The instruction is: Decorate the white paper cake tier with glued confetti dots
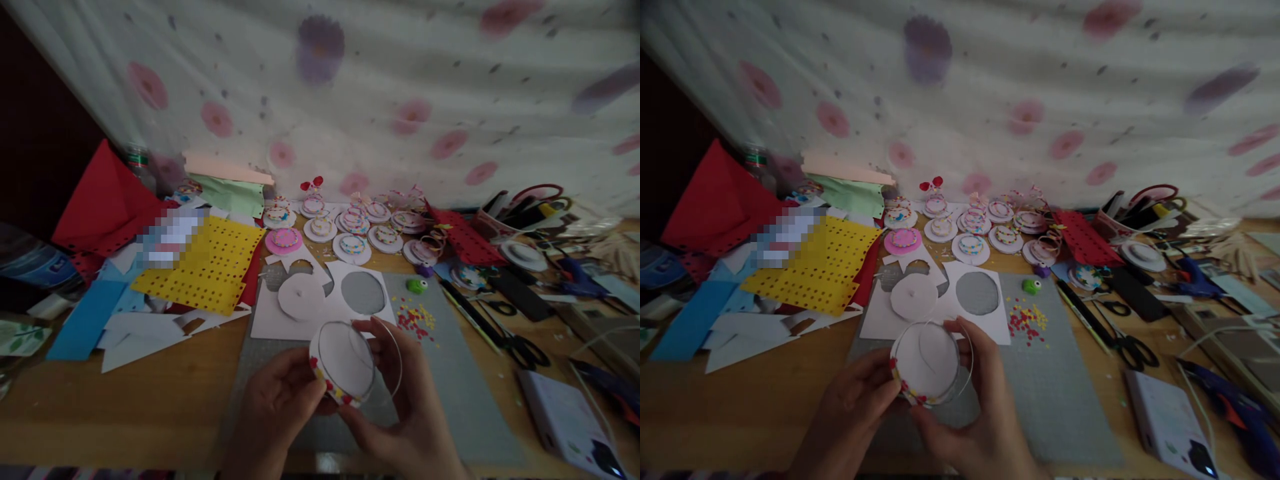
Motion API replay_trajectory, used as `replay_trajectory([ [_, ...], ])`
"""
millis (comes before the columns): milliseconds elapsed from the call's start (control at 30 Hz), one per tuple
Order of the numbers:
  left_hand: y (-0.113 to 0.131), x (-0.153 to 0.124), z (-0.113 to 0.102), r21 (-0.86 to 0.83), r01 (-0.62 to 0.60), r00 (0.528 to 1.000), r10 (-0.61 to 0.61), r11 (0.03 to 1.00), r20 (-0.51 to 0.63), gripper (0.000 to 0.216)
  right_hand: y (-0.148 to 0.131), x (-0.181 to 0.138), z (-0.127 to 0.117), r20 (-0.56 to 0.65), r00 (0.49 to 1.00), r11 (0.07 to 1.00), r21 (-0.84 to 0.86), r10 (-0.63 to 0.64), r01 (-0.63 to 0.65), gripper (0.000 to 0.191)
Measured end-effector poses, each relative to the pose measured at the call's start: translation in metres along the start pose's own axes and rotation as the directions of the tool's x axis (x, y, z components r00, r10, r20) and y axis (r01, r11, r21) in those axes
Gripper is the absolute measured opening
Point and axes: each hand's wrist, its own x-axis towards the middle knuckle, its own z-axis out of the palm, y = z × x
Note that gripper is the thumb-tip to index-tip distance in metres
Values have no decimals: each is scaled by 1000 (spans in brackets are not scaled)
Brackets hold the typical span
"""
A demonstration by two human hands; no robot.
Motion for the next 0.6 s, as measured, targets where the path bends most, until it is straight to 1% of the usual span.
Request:
replay_trajectory([
  [133, 2, -1, 1, 3, -14, 1000, 14, 1000, 2, 27, -4, 1, 2, -8, 1000, 1000, 2, -15, 15, 75],
  [333, 5, -5, 4, 79, -18, 998, 23, 997, -63, 29, -5, 2, 1, -19, 999, 999, -1, -37, 37, 75],
  [500, 5, -6, 8, 61, -2, 1000, 3, 998, -6, 27, -3, 1, 3, -38, 998, 998, -40, -47, 45, 75],
  [600, 5, -4, 10, 60, 9, 1000, -8, 998, -11, 32, -6, 1, 6, -52, 998, 999, -25, -39, 37, 72],
])
